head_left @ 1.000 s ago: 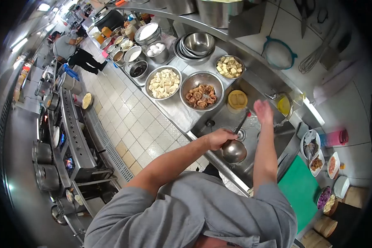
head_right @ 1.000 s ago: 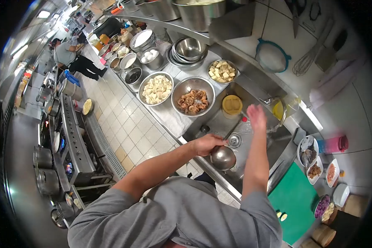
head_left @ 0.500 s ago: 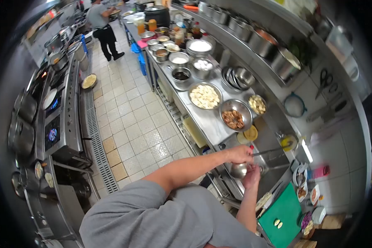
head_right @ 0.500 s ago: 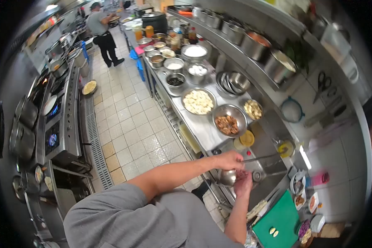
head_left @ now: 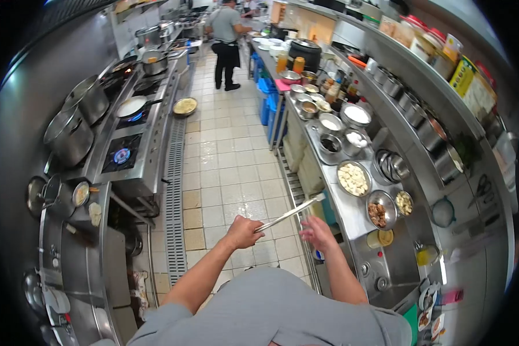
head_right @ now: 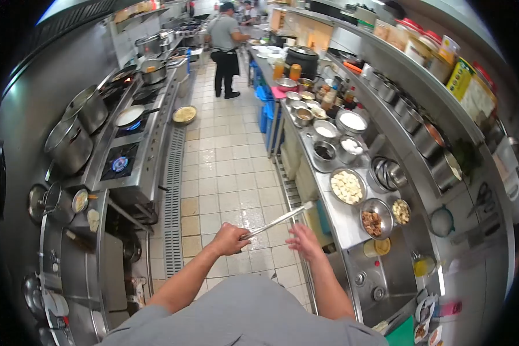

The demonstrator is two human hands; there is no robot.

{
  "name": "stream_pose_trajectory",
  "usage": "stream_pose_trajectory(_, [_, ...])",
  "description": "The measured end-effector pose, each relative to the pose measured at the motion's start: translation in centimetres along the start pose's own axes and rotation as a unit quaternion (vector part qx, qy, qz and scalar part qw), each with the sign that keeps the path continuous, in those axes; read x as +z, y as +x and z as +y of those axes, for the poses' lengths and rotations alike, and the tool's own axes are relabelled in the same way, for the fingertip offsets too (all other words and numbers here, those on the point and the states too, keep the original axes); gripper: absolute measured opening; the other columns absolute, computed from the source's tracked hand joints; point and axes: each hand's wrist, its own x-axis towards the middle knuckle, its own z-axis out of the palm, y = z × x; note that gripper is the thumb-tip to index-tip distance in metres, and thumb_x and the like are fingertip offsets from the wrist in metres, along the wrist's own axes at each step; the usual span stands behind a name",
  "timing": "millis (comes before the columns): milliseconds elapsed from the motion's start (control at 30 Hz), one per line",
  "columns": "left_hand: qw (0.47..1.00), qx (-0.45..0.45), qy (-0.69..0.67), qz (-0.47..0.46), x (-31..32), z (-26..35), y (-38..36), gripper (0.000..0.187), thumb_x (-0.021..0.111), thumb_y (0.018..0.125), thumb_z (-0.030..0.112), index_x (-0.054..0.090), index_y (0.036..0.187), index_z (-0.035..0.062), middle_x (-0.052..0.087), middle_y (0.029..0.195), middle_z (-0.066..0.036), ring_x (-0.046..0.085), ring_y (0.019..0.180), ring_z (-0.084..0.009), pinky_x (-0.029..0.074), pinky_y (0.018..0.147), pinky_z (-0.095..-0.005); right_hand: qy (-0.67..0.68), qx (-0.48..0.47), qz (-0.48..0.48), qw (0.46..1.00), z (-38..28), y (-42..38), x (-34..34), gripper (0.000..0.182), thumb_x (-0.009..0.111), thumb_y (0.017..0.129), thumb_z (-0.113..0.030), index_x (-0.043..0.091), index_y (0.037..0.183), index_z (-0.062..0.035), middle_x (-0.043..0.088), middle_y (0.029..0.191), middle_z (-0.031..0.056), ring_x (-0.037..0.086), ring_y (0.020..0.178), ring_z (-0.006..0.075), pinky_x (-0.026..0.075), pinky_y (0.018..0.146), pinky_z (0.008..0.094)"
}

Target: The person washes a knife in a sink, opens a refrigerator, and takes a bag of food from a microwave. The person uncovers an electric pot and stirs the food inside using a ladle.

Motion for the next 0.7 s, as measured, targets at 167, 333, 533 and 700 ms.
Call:
stream_pose_trajectory(167, [0.989,-0.016,0.013,0.143,-1.8,-0.2,-2.0,0.022,0.073,0.083,0.026,0.069,0.104,0.0184,0.064,0.07,-0.004,0.062,0.076,-0.0266,0.04,0.083,-0.0437,0.15,-0.047,-0.104,0.982,-6.9,4.9,8.9,0.032,0.058,0.1,-0.04,0.055,0.113,-0.0116,0.067,0.102,0.0083,0.062,0.065,0.0126,0.052,0.052,0.0251])
stream_pose_trajectory(333, [0.964,-0.013,0.103,0.246,-3.4,-4.5,1.2,0.03,0.074,0.082,0.022,0.067,0.111,0.0203,0.061,0.069,-0.001,0.058,0.079,-0.0232,0.038,0.088,-0.0425,0.16,-0.047,-0.132,0.977,-11.3,6.0,13.8,0.029,0.056,0.101,-0.04,0.057,0.102,-0.0117,0.066,0.098,0.0091,0.064,0.07,0.0156,0.056,0.057,0.0291])
stream_pose_trajectory(533, [0.953,0.053,0.177,0.241,-5.0,-9.5,9.3,0.035,0.076,0.08,0.022,0.068,0.114,0.0223,0.062,0.092,-0.002,0.057,0.104,-0.0237,0.037,0.102,-0.0466,0.169,-0.092,-0.042,0.98,-12.9,13.1,13.4,0.039,0.055,0.101,-0.042,0.054,0.08,-0.0092,0.064,0.081,0.0087,0.062,0.06,0.0192,0.055,0.049,0.0339])
stream_pose_trajectory(700, [0.949,-0.16,0.095,0.253,-6.9,-18.8,13.3,0.048,0.077,0.079,0.025,0.066,0.125,0.0147,0.062,0.126,-0.015,0.055,0.12,-0.0329,0.038,0.107,-0.0461,-0.09,-0.236,0.013,0.967,-14.2,22.3,12.0,0.039,0.056,0.1,-0.034,0.053,0.072,-0.0057,0.069,0.076,0.0112,0.054,0.05,0.0125,0.048,0.047,0.0286])
